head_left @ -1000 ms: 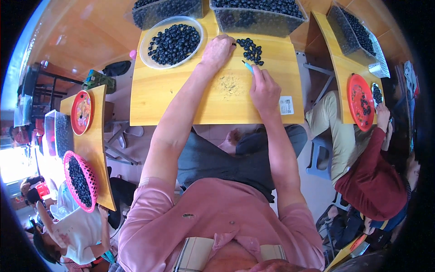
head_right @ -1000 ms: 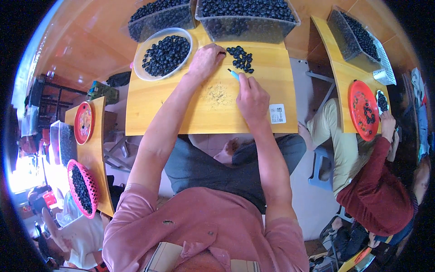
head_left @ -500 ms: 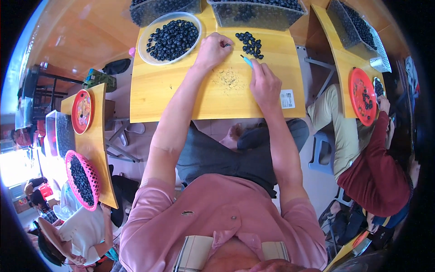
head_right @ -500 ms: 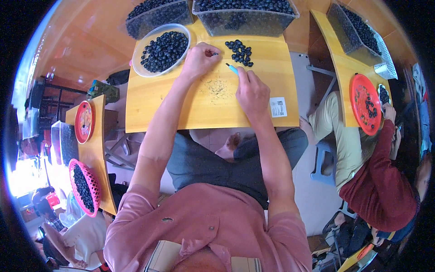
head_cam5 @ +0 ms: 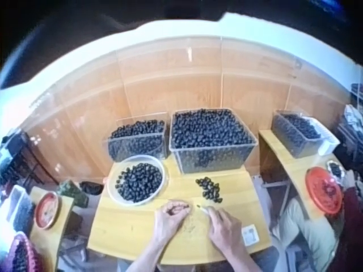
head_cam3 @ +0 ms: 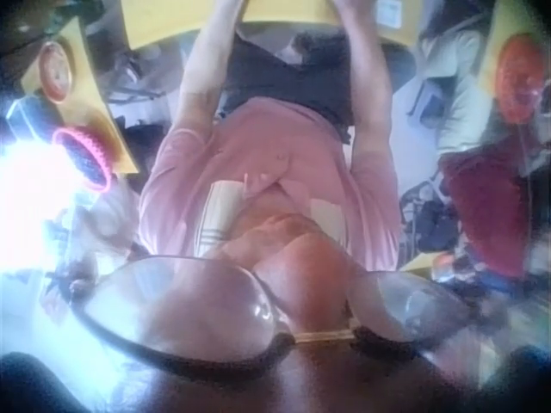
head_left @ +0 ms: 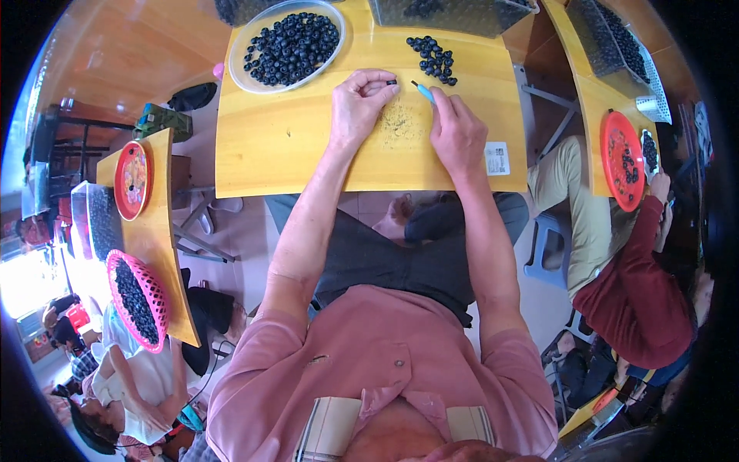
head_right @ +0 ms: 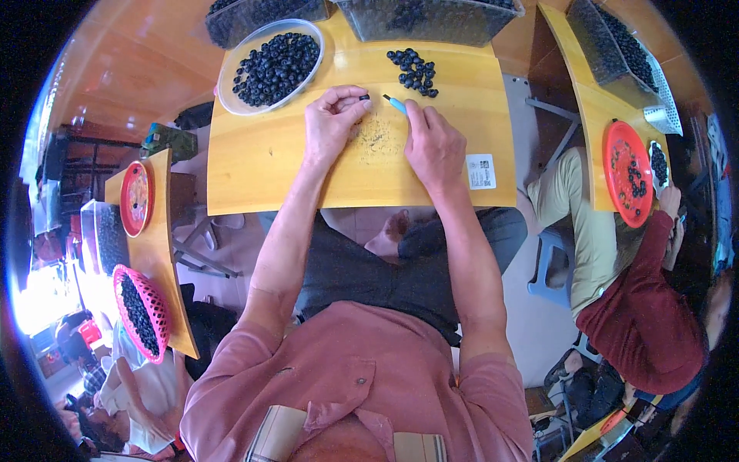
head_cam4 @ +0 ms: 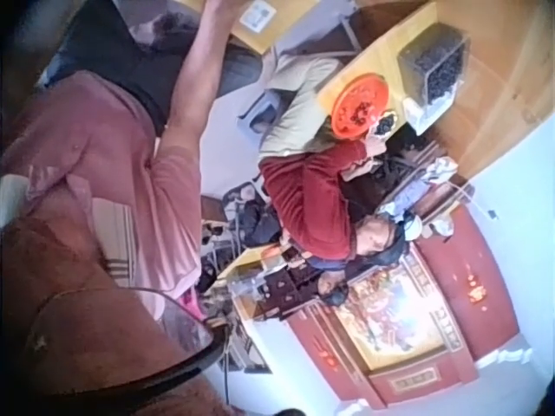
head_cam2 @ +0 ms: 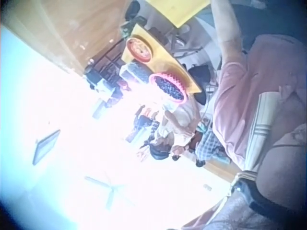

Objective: The person cleans small plastic components by hand, using a hand scraper to remove flash from them on a workbench.

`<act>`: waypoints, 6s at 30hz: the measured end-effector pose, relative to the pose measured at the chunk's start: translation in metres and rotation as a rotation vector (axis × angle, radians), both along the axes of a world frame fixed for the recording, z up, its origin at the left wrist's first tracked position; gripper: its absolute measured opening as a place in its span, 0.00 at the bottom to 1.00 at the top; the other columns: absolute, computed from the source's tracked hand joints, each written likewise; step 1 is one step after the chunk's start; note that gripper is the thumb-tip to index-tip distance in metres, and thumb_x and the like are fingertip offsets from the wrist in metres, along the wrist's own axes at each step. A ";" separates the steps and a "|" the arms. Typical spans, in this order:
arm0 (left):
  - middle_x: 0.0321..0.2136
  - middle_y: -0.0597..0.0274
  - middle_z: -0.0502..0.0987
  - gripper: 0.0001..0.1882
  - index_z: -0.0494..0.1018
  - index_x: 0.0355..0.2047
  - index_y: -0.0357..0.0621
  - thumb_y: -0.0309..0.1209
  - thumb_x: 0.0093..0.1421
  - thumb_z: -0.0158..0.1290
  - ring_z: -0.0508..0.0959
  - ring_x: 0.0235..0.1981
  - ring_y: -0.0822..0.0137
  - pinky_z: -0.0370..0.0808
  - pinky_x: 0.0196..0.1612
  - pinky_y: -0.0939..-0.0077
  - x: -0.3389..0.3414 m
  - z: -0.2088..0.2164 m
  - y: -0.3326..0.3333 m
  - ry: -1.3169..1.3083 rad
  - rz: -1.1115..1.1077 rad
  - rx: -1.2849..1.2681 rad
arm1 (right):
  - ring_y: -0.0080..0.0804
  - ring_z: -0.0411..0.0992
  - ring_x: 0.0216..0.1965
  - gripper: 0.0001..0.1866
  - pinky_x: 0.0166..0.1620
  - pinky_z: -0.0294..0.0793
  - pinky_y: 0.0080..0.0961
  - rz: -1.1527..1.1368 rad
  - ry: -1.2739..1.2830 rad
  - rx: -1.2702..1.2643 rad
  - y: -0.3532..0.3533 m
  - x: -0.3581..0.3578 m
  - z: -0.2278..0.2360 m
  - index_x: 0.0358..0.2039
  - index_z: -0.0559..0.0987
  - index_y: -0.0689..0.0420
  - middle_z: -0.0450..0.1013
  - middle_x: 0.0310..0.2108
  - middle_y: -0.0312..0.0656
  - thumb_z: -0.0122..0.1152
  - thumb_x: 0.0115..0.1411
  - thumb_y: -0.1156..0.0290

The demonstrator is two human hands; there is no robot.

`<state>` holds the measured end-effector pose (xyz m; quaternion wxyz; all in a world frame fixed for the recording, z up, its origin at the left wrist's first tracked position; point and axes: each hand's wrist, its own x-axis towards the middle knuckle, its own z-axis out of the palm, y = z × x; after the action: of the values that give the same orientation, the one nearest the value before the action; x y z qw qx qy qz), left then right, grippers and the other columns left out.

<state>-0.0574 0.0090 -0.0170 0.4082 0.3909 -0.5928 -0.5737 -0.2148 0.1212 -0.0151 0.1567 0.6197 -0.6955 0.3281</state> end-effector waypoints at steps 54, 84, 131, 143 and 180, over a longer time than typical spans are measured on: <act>0.34 0.63 0.82 0.20 0.77 0.49 0.34 0.20 0.56 0.67 0.81 0.35 0.77 0.80 0.44 0.81 -0.004 -0.001 0.008 -0.018 -0.072 -0.210 | 0.33 0.78 0.29 0.21 0.29 0.79 0.32 0.033 0.089 0.095 0.004 0.002 0.003 0.49 0.79 0.51 0.71 0.28 0.36 0.64 0.52 0.77; 0.44 0.45 0.80 0.13 0.81 0.48 0.42 0.30 0.65 0.55 0.80 0.48 0.45 0.78 0.54 0.55 -0.050 0.020 -0.085 -0.629 -0.138 -0.841 | 0.40 0.77 0.27 0.14 0.28 0.76 0.38 -0.098 -0.033 -0.066 -0.002 -0.002 0.001 0.49 0.79 0.53 0.72 0.28 0.39 0.63 0.61 0.74; 0.40 0.64 0.77 0.12 0.85 0.42 0.41 0.21 0.56 0.66 0.75 0.34 0.75 0.74 0.40 0.82 0.002 0.008 -0.009 -0.167 -0.043 -0.372 | 0.40 0.78 0.29 0.16 0.30 0.77 0.37 -0.038 -0.044 -0.003 0.001 0.000 0.002 0.49 0.80 0.51 0.74 0.30 0.38 0.63 0.60 0.75; 0.38 0.58 0.83 0.11 0.86 0.39 0.43 0.25 0.54 0.69 0.82 0.34 0.69 0.80 0.40 0.77 -0.006 0.016 0.005 -0.149 -0.068 -0.407 | 0.36 0.74 0.24 0.18 0.26 0.75 0.33 0.028 0.035 -0.066 0.003 0.000 0.003 0.50 0.79 0.49 0.70 0.26 0.37 0.63 0.58 0.77; 0.34 0.60 0.83 0.16 0.74 0.43 0.37 0.21 0.57 0.67 0.83 0.37 0.73 0.81 0.44 0.77 -0.008 -0.003 0.000 -0.028 -0.117 -0.237 | 0.34 0.76 0.26 0.20 0.27 0.78 0.32 0.033 0.083 0.006 0.003 0.004 0.004 0.50 0.79 0.51 0.70 0.26 0.36 0.63 0.56 0.77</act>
<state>-0.0655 0.0085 -0.0199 0.4088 0.3128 -0.6838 -0.5171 -0.2106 0.1238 -0.0110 0.1784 0.6448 -0.6788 0.3026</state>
